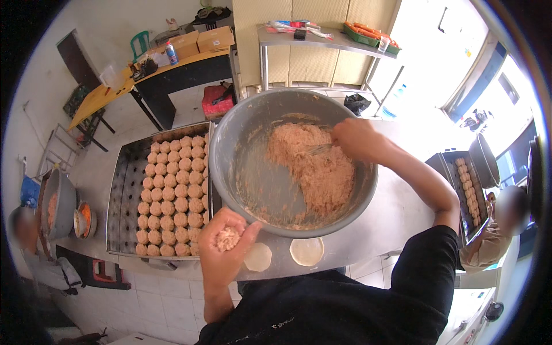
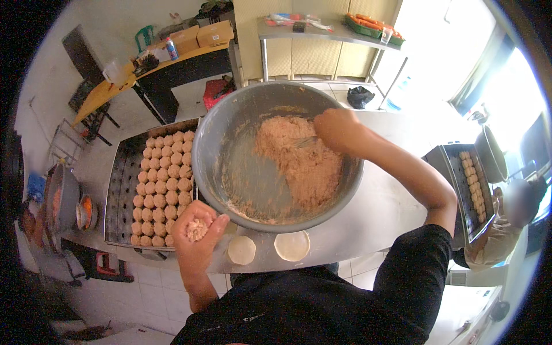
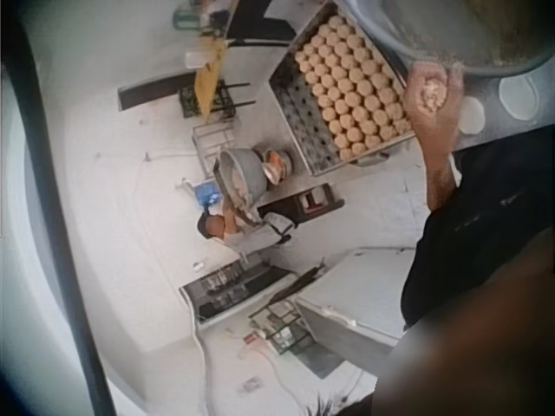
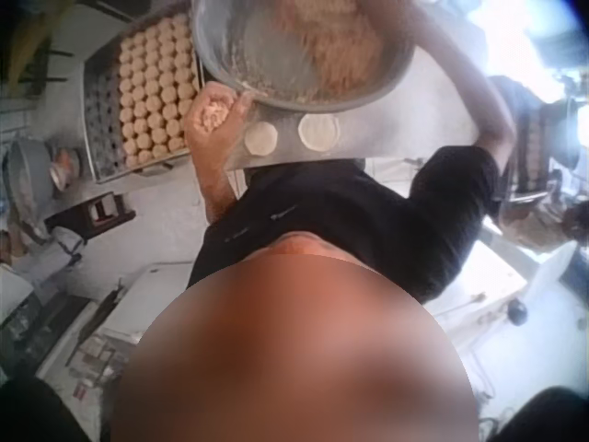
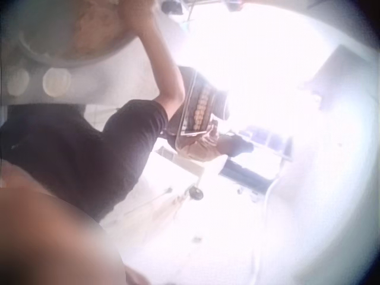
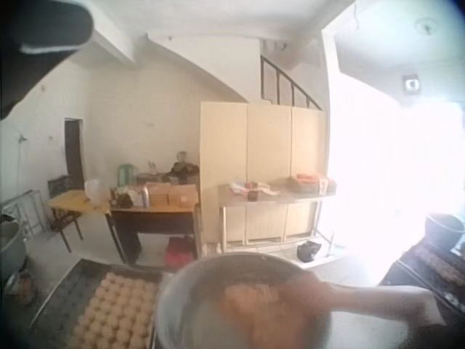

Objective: The person scoops meat filling from a large bowl using a fork and places it onto round dough wrappers held in the left hand. The filled dumplings are then placed onto a metal tray. The process is repeated continuously.

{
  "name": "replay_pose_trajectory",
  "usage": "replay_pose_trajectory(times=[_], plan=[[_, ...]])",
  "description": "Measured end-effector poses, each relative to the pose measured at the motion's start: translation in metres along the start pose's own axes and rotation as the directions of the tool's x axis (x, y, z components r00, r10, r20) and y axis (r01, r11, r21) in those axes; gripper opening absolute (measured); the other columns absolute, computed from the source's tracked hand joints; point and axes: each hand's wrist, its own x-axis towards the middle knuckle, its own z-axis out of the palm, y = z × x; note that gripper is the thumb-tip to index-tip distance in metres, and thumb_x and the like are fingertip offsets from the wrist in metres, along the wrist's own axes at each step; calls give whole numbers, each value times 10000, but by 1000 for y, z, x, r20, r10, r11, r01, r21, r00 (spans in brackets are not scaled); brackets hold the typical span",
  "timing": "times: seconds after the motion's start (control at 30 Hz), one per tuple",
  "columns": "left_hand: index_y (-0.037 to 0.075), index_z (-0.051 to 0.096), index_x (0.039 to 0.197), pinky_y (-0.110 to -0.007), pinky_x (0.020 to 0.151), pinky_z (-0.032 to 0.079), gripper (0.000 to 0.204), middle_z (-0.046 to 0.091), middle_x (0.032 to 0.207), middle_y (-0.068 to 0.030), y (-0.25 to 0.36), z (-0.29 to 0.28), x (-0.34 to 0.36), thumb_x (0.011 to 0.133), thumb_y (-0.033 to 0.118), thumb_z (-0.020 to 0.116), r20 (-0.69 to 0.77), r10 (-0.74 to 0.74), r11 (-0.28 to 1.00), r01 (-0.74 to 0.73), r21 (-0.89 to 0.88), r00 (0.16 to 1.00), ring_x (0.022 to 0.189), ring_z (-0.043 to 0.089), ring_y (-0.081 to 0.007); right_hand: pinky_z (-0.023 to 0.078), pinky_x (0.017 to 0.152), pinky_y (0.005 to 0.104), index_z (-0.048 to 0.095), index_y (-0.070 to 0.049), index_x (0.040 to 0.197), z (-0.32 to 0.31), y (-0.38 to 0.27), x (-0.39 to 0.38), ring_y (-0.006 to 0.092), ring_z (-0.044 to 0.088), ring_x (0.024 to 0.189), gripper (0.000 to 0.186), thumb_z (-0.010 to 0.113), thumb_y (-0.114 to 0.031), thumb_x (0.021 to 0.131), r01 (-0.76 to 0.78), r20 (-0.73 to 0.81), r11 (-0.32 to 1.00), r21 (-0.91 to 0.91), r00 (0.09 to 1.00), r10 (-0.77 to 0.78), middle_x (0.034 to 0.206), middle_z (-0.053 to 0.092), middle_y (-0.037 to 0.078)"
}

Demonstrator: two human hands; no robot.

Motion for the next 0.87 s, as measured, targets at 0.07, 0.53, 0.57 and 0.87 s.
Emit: replay_pose_trajectory(times=[0.07,0.53,0.57,0.87], plan=[[32,573,831,-242,715,455,278,600,824,-6,-1,-7,-3,888,-55,831,-40,-13,999,14,29,999,780,542,-71,635,746,434,827,-71,943,-37,11,-15,247,816,939,132,721,-144,911,-93,73,958,-270,990,117,972,825,130],[39,613,881,-247,730,463,212,617,857,7,4,7,22,921,6,819,91,-92,996,92,5,992,802,560,-63,582,632,429,762,-121,1193,-92,-76,-102,297,723,707,254,698,-74,952,559,-606,684,469,767,-210,840,708,95],[33,618,892,-255,741,471,206,621,863,0,5,8,20,913,2,820,110,-77,997,76,13,991,812,571,-70,575,611,419,764,-129,1207,-91,-81,-107,282,714,692,283,717,-73,933,569,-590,707,420,763,-264,825,686,83],[22,678,1019,-291,847,539,190,707,1009,-74,-5,4,12,883,-11,805,63,156,945,-167,282,986,904,702,-227,521,510,366,769,-203,1310,-63,-115,-114,152,643,648,526,803,-76,800,600,-617,800,-23,621,-483,794,579,-25]])
